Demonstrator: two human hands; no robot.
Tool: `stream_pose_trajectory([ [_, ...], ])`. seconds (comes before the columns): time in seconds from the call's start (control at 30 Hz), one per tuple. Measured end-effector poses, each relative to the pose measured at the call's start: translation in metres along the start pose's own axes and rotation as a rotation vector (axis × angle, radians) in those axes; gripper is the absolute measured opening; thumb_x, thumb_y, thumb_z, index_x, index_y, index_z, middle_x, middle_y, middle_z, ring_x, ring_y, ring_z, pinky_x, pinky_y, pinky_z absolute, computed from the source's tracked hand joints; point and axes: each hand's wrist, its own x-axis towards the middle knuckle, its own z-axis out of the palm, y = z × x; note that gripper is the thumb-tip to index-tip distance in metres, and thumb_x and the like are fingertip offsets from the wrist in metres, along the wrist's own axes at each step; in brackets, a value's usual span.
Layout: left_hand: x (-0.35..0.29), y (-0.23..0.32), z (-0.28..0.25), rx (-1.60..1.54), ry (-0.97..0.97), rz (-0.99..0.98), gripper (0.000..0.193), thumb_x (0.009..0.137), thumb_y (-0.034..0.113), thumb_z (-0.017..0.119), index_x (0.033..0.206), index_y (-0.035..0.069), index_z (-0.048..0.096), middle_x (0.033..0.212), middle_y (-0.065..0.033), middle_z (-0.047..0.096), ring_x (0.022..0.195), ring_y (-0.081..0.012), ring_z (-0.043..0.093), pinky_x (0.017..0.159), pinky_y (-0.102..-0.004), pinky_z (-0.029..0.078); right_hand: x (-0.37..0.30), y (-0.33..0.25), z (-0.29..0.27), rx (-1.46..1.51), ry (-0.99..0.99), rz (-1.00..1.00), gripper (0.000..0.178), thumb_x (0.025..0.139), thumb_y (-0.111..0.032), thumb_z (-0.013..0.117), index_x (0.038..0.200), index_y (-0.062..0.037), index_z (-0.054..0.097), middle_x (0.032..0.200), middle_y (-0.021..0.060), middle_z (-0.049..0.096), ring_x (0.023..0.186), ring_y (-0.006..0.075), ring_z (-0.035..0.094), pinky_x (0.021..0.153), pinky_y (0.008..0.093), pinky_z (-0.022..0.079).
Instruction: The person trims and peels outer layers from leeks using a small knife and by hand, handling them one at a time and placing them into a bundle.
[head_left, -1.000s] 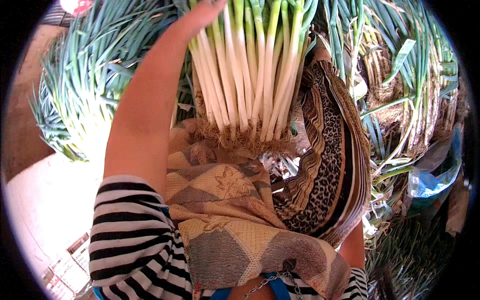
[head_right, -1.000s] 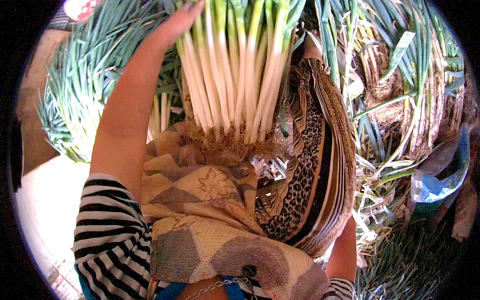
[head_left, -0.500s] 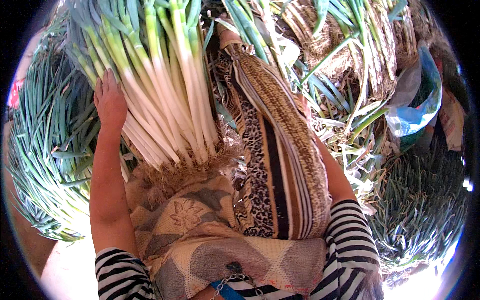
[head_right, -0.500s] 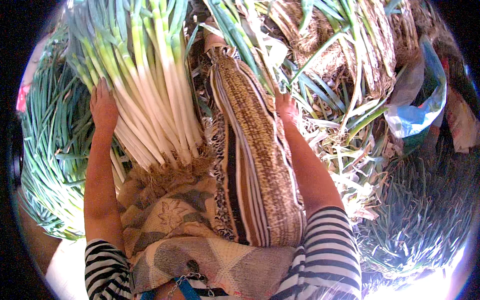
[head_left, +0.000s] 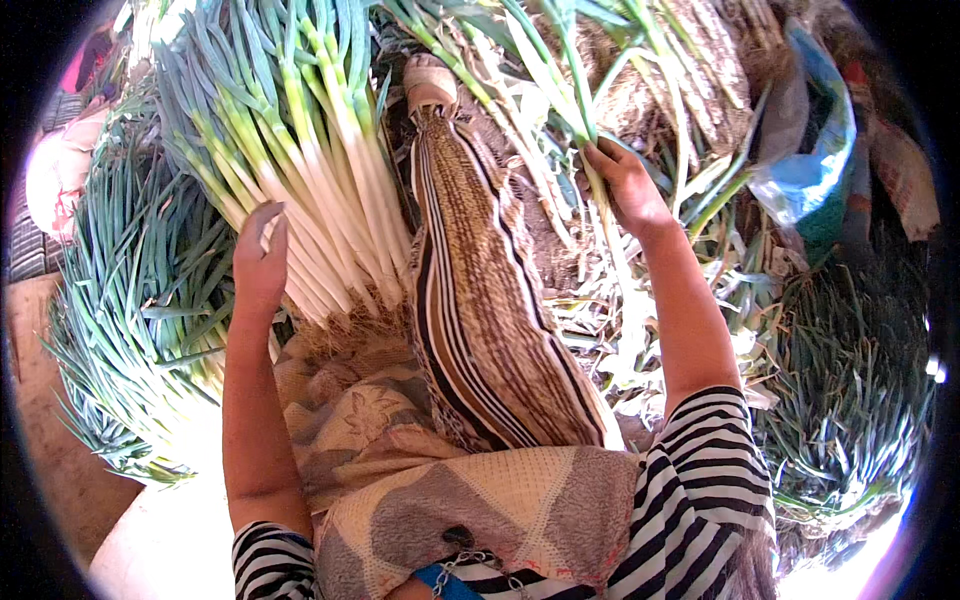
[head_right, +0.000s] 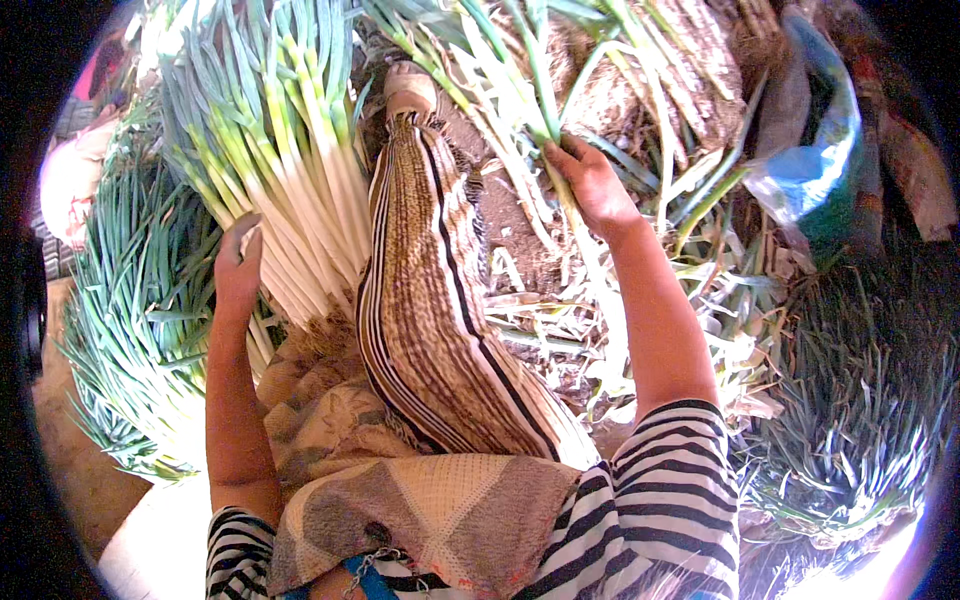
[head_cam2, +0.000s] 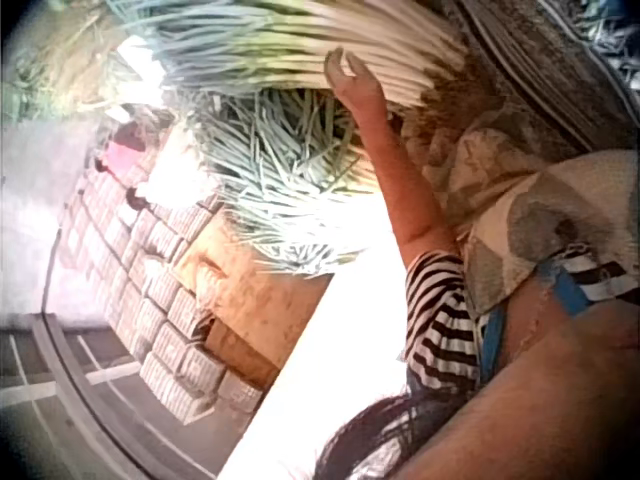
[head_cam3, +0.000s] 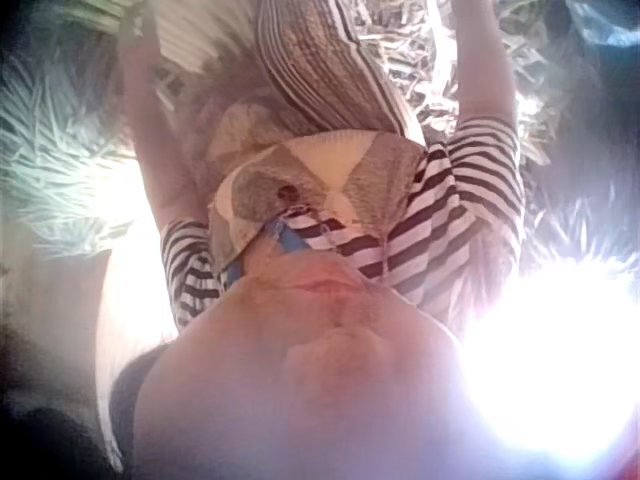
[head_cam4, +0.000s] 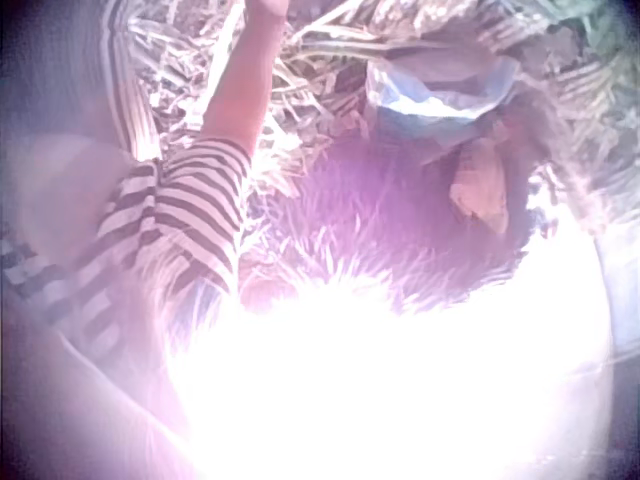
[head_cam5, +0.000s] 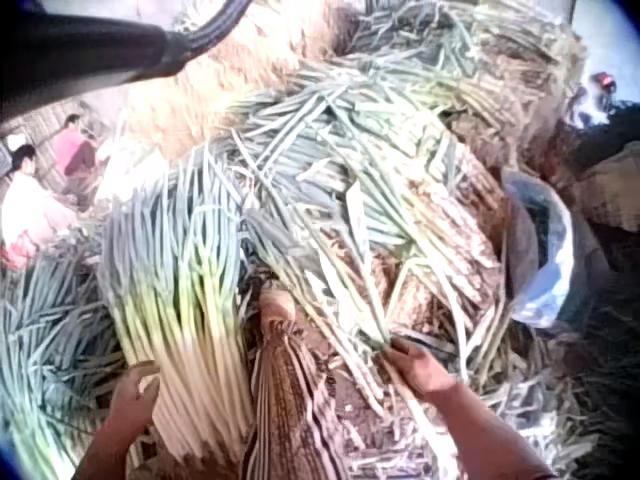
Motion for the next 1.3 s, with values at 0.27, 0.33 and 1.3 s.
stream_pose_trajectory([
  [0.27, -0.041, 0.202, 0.006, -0.733, -0.384, 0.261, 0.032, 0.087, 0.029, 0.048, 0.111, 0.007, 0.051, 0.112, -0.0086, 0.053, 0.104, -0.0213, 0.05, 0.088, -0.0357, 0.043, -0.131, -0.084, 0.085, 0.281, -0.161, -0.221, 0.019, 0.087, -0.012, 0.047, 0.103, -0.002, 0.05, 0.083, 0.0091, 0.058, 0.067, 0.0144, 0.056, 0.056, 0.0238, 0.048],
  [0.33, -0.052, 0.231, 0.009, -0.961, -0.636, 0.24, 0.028, 0.086, 0.021, 0.051, 0.109, 0.003, 0.05, 0.099, -0.0082, 0.056, 0.074, -0.0132, 0.058, 0.065, -0.0266, 0.051, -0.163, -0.09, 0.099, 0.421, -0.238, -0.213, 0.018, 0.085, -0.008, 0.05, 0.103, -0.0065, 0.05, 0.086, 0.0094, 0.058, 0.065, 0.0138, 0.056, 0.052, 0.0233, 0.048],
  [1.3, -0.084, 0.218, -0.043, -2.06, 0.012, -0.282, 0.032, 0.081, 0.033, 0.057, 0.084, 0.005, 0.043, 0.076, -0.0061, 0.047, 0.073, -0.0199, 0.053, 0.074, -0.0366, 0.048, -0.321, -0.042, -0.016, -1.294, 0.653, -0.419, 0.036, 0.08, -0.013, 0.055, 0.111, 0.0044, 0.046, 0.107, 0.0219, 0.05, 0.1, 0.0378, 0.047, 0.088, 0.0403, 0.037],
])
